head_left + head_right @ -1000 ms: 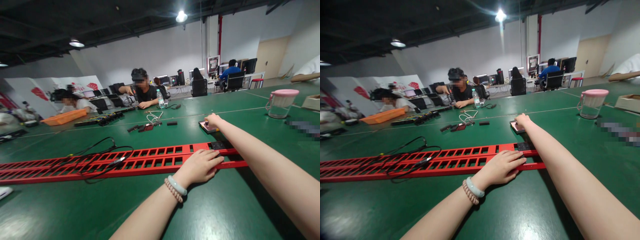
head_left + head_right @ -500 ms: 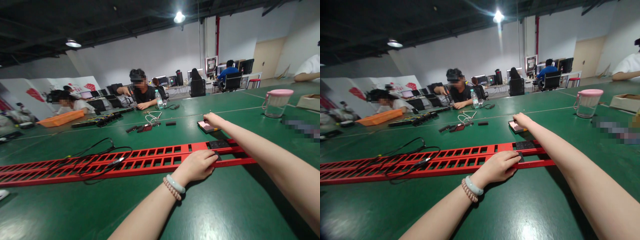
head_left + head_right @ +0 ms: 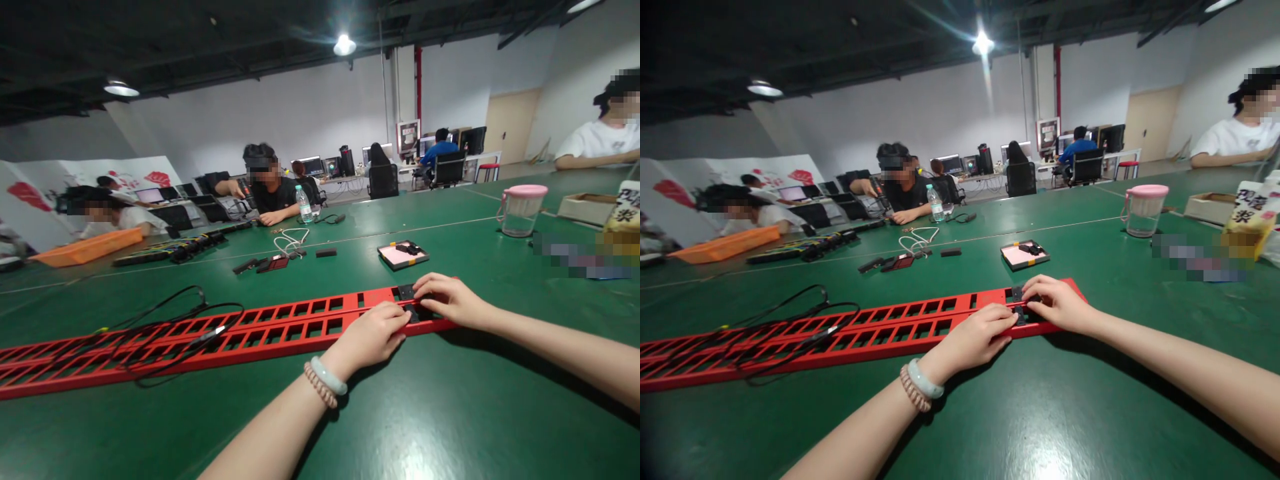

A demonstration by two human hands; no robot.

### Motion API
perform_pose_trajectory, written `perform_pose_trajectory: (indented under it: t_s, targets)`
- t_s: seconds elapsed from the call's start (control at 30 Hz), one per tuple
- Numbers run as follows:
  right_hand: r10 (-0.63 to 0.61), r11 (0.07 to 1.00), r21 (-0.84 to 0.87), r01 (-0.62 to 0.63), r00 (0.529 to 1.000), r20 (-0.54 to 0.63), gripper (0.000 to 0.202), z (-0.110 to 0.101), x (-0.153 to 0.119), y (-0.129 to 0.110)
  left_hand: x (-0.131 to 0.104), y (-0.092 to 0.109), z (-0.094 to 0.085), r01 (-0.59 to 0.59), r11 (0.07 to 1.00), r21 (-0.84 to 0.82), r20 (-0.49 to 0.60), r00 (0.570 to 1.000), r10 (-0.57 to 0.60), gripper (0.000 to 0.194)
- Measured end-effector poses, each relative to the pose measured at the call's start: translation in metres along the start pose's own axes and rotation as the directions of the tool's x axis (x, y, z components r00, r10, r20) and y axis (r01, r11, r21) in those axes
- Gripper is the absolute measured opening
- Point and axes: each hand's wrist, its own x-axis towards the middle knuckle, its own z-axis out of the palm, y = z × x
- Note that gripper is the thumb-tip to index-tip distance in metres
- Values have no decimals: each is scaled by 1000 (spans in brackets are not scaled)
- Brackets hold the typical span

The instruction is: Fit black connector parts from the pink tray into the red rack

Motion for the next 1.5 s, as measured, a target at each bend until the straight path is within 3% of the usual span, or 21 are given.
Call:
perform_pose_trajectory:
  t_s: [0.2,0.63,0.87,1.07,1.17,1.3,1.5]
  targets:
    - [-92,969,-221,112,991,99,28,7,-2,-10,3,2,-2,-6,1000,26,17,1000,5,25]
    - [-96,961,-235,145,973,208,29,7,0,-12,5,2,-2,-11,999,35,42,999,10,20]
    - [-87,968,-215,127,979,187,28,6,-1,-11,6,4,-4,-14,998,59,69,998,10,24]
    - [-104,973,-188,134,982,159,27,6,0,-11,5,6,-2,5,997,78,5,1000,-6,32]
    - [-101,984,-135,112,991,86,28,4,1,-8,6,8,-2,-25,992,126,-27,999,28,36]
    - [-24,997,-74,23,1000,-9,32,-2,2,-4,8,7,1,-73,979,188,-20,997,79,38]
    - [84,996,-15,-85,996,-33,34,-2,3,-2,7,4,4,-92,977,191,20,996,89,39]
